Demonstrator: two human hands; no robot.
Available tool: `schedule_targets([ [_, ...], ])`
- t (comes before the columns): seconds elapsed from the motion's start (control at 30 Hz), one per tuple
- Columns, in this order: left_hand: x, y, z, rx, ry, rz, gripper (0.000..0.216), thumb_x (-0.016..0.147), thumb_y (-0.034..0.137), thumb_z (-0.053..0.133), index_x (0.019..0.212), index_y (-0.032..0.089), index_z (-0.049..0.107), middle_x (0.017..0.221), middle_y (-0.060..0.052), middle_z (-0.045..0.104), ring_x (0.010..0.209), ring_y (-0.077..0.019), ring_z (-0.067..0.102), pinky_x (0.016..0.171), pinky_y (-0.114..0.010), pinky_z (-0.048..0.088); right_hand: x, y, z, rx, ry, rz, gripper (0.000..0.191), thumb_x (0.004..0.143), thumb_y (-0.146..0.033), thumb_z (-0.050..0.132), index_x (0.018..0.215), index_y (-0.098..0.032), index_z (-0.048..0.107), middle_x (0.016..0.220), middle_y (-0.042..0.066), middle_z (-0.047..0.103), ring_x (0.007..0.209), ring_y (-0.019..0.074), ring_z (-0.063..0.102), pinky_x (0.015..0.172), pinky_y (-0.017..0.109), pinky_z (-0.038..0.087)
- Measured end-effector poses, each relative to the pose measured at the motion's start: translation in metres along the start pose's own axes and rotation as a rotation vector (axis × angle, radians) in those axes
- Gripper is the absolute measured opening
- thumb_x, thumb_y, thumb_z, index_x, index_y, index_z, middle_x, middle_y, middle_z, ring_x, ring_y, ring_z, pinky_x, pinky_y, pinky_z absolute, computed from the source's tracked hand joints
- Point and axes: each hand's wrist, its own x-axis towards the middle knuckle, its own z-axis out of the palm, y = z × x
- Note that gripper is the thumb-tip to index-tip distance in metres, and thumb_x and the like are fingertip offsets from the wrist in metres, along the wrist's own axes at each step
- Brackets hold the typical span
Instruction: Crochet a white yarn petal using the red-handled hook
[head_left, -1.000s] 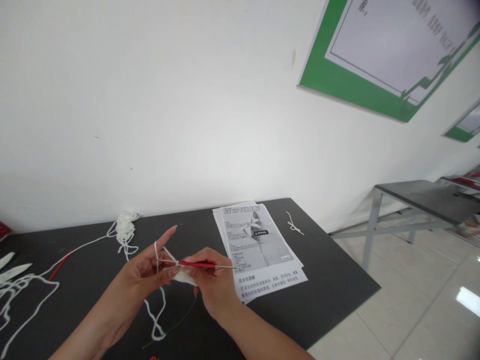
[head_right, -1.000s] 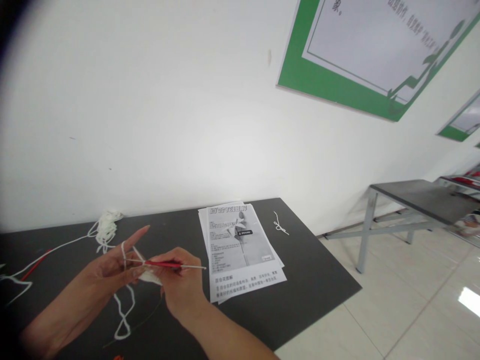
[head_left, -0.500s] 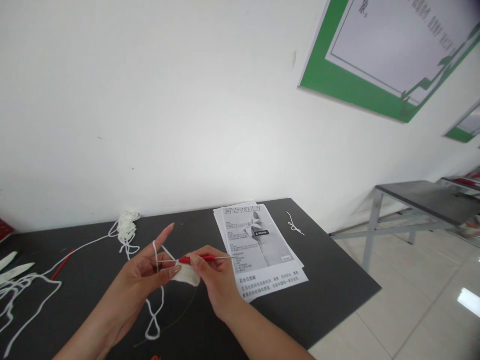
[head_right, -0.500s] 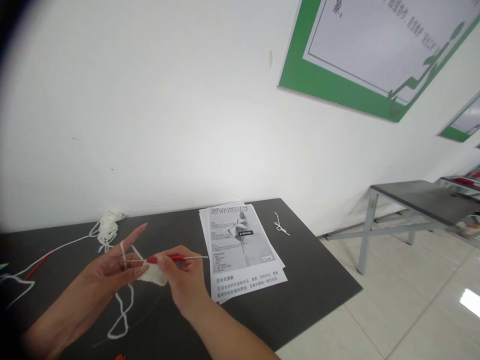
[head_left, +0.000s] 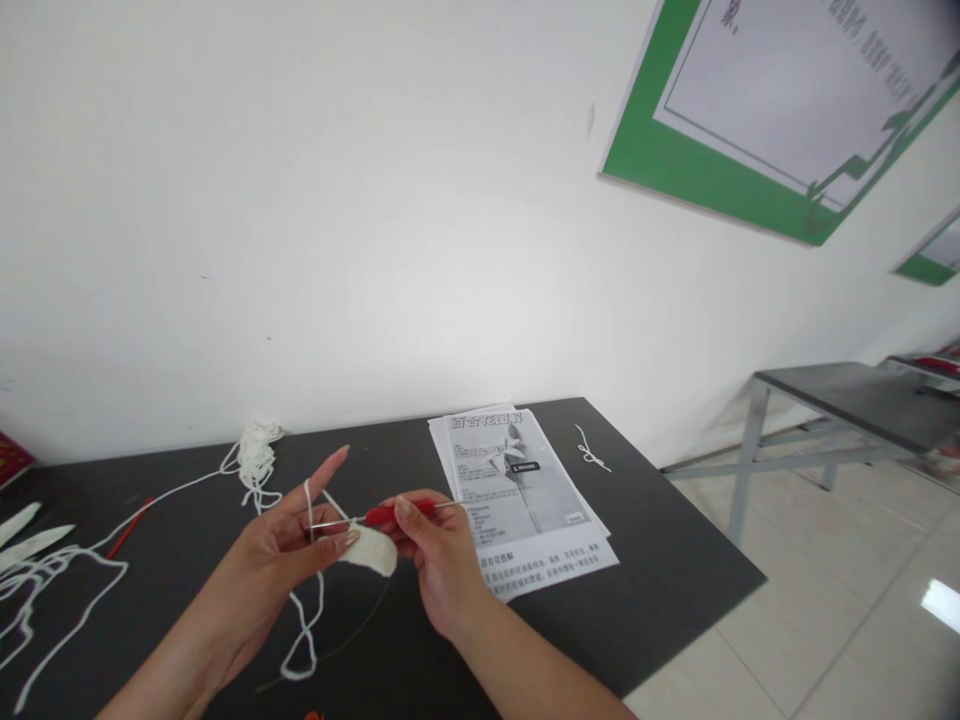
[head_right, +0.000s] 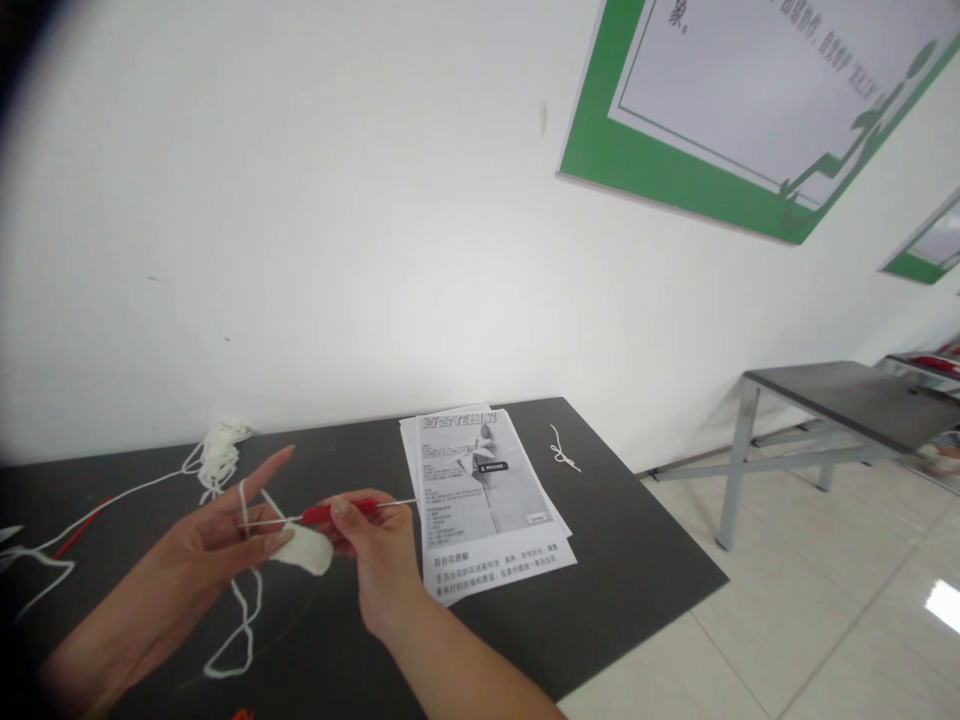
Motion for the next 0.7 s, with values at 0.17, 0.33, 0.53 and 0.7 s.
schedule_targets([
  [0.17,-0.0013,0.0020,-0.0001,-0.005,0.014,0.010,0.092,0.064,0.027,0.080,0.144,0.030,0.037,0.065,0.006,0.061,0.065,-0.0146,0.060,0.066,-0.025,0.045,0.0013,-0.0007,-0.0005,0.029,0.024,0.011,0.022,0.070,-0.034,0.079,0.076,-0.013,0.072,0.069,0.005,0.074,0.056,0.0110,0.063,0.054,0.020,0.051],
  [0.33,-0.0010,0.0029,0.0004,-0.002,0.010,0.007,0.092,0.063,0.026,0.081,0.144,0.029,0.038,0.064,0.007,0.061,0.062,-0.0129,0.057,0.064,-0.023,0.044,0.0030,-0.0021,-0.0006,0.075,0.033,0.046,0.026,0.069,-0.037,0.079,0.073,-0.014,0.071,0.064,0.003,0.070,0.053,0.0093,0.057,0.050,0.019,0.048],
  [0.53,-0.0013,0.0018,0.0041,-0.032,0.011,0.022,0.094,0.064,0.025,0.081,0.145,0.027,0.035,0.062,0.006,0.060,0.062,-0.0140,0.057,0.062,-0.024,0.043,0.0032,-0.0012,-0.0014,0.031,0.033,0.062,0.025,0.066,-0.036,0.081,0.076,-0.016,0.071,0.068,0.003,0.072,0.057,0.0118,0.060,0.052,0.021,0.049],
  [0.7,-0.0018,-0.0007,0.0078,-0.006,0.052,0.053,0.092,0.064,0.026,0.080,0.145,0.024,0.037,0.060,0.006,0.059,0.062,-0.0149,0.056,0.058,-0.024,0.040,0.0012,0.0000,0.0004,-0.015,0.024,0.102,0.025,0.058,-0.026,0.086,0.076,-0.017,0.072,0.072,0.002,0.074,0.062,0.0130,0.065,0.055,0.021,0.050],
])
